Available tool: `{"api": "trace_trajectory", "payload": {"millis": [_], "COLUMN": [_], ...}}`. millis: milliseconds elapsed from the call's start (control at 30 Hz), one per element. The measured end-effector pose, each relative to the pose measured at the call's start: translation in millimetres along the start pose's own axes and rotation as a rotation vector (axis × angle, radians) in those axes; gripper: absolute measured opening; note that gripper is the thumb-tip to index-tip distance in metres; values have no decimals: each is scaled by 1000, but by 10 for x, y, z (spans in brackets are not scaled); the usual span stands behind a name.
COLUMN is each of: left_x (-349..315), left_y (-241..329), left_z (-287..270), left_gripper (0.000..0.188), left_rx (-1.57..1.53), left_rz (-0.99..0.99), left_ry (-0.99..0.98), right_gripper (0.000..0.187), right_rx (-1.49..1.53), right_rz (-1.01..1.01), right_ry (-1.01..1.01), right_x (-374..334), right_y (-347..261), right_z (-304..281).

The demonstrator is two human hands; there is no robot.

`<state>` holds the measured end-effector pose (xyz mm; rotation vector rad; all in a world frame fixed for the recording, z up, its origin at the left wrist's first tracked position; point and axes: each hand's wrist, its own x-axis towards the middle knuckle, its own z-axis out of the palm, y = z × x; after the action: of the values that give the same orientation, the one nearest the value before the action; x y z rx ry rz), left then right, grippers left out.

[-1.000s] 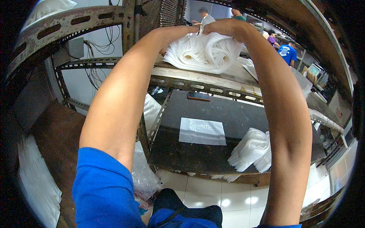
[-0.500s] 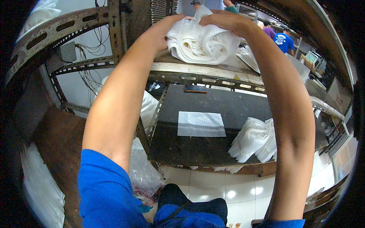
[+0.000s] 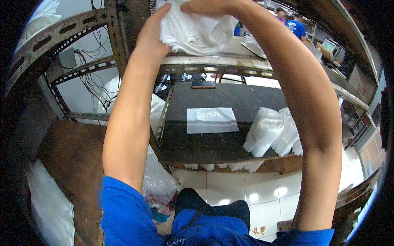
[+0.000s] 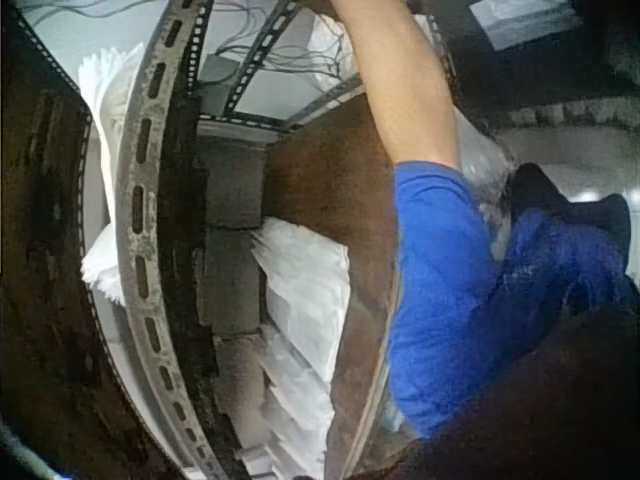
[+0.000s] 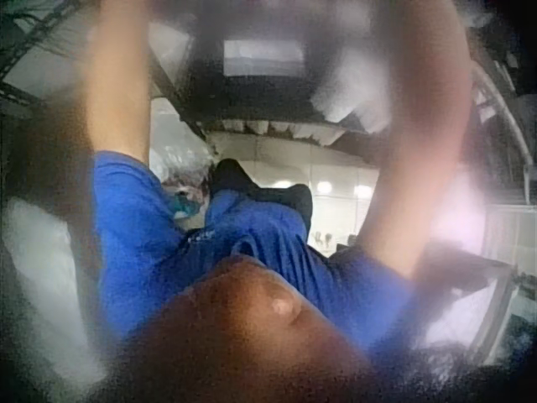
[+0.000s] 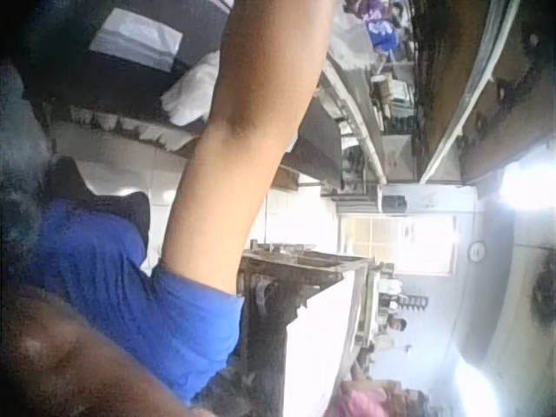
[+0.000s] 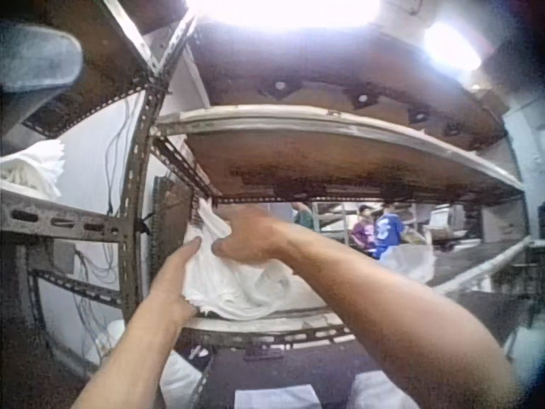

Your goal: The person takes stacks of white sheets from a metal shelf, sits on the floor, and folds them into bundles. They secure each bundle with a rubber band and place the finished bundles back onto the shelf.

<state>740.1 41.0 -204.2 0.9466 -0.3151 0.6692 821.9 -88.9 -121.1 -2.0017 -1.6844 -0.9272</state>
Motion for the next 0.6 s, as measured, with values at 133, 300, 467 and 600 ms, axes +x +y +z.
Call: {"api": "trace_trajectory", "payload": {"millis": [133, 300, 467, 600], "left_x": [-400, -1796, -3299, -4173], "left_y": [-12, -188, -719, -1837], "left_z": [259, 370, -246, -795], "left_gripper": [41, 46, 47, 37], "left_rx": [-235, -326, -322, -260], "left_rz": [133, 197, -210, -736], "left_ry": [-118, 145, 342, 426], "right_gripper": [51, 55, 65, 58], "right_rx": [-91, 74, 87, 276], "right_rz": [-47, 9, 174, 608], "right_ry": [113, -155, -12, -263], "right_x": [-524, -1546, -2945, -4351], "right_y": [-664, -1495, -2042, -2223], "right_z": [-637, -974, 89, 1003]}}
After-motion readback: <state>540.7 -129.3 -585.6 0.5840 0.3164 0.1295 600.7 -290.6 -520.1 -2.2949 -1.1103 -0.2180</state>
